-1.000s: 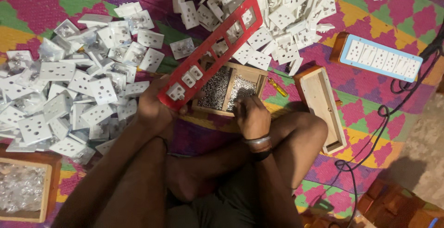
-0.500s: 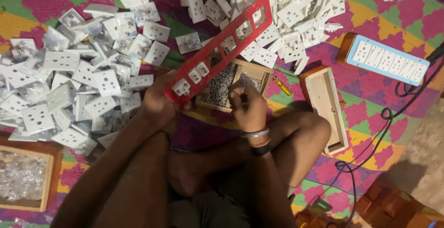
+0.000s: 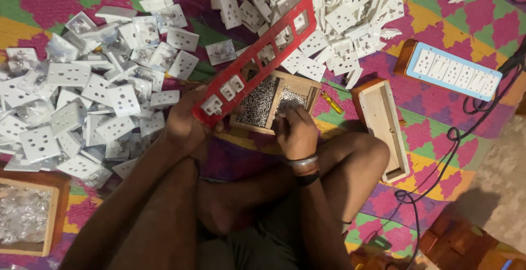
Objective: The person sits on a mat and assembles small white electrical socket components into a red plastic strip. They pick up individual sockets, place them into the strip, and insert small metal pins from a wooden box into each socket. The person handles multiple sockets and pins repeatedly.
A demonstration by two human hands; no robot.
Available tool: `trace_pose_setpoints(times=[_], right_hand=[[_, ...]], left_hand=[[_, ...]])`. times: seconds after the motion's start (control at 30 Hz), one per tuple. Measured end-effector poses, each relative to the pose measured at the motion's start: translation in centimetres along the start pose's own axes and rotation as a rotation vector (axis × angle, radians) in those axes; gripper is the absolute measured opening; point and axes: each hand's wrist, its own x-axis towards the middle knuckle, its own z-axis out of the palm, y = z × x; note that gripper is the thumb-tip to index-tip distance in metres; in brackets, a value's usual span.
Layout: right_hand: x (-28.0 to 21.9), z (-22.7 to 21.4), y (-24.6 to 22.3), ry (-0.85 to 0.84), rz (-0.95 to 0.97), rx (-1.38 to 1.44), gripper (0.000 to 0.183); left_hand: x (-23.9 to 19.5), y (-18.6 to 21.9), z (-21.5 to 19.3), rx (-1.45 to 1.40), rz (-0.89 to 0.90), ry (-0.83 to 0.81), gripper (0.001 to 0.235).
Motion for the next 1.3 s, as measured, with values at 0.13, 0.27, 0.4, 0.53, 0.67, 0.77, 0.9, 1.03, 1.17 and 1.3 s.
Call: trace_pose_setpoints(times=[0.13,0.27,0.4,0.53,0.67,0.77,0.9,1.03,1.17,1.3], right_hand=[[-0.7,0.1,0.5,0.018,0.020,0.002,0.010],[-0.6,0.2,0.4,0.025,0.146,0.345,0.008],[0.6,1.1,-0.3,-0.091,0.473,0.978,0.007],[2.4,3.3,-1.9,-0.100,0.483,1.126,0.007],[3.3,4.2,-2.9,-0.096,0.536,1.252,0.009],[3.4,4.1,-3.1,-0.144,0.563,1.267,0.011],[3.3,3.8,-3.2,-0.162,0.516,1.137,0.013],[3.7,3.7,-3.1,-0.207,0.505,1.189,0.014],[3.6,4.0,-3.5,-0.169,0.471,1.116,0.012],[3.4,3.7,-4.7,-0.034,0.338,0.967,0.011]], left_hand=[[-0.3,-0.1,0.0,-0.068,-0.049,0.086,0.057],[-0.4,-0.1,-0.3,-0.070,-0.008,-0.014,0.058],[-0.5,-0.6,-0.8,-0.023,-0.006,0.033,0.060],[-0.3,-1.3,-1.2,-0.060,-0.036,0.108,0.054],[-0.1,-1.6,-1.4,-0.077,-0.048,0.107,0.050],[-0.2,-1.4,-1.5,-0.033,-0.076,0.126,0.051],[-0.3,-1.0,-0.8,0.001,-0.107,0.140,0.053],[0.1,-0.5,0.2,0.021,-0.088,0.123,0.056],[0.0,-0.4,0.3,0.064,-0.107,0.160,0.057],[0.1,-0.5,0.1,0.026,-0.117,0.201,0.056]])
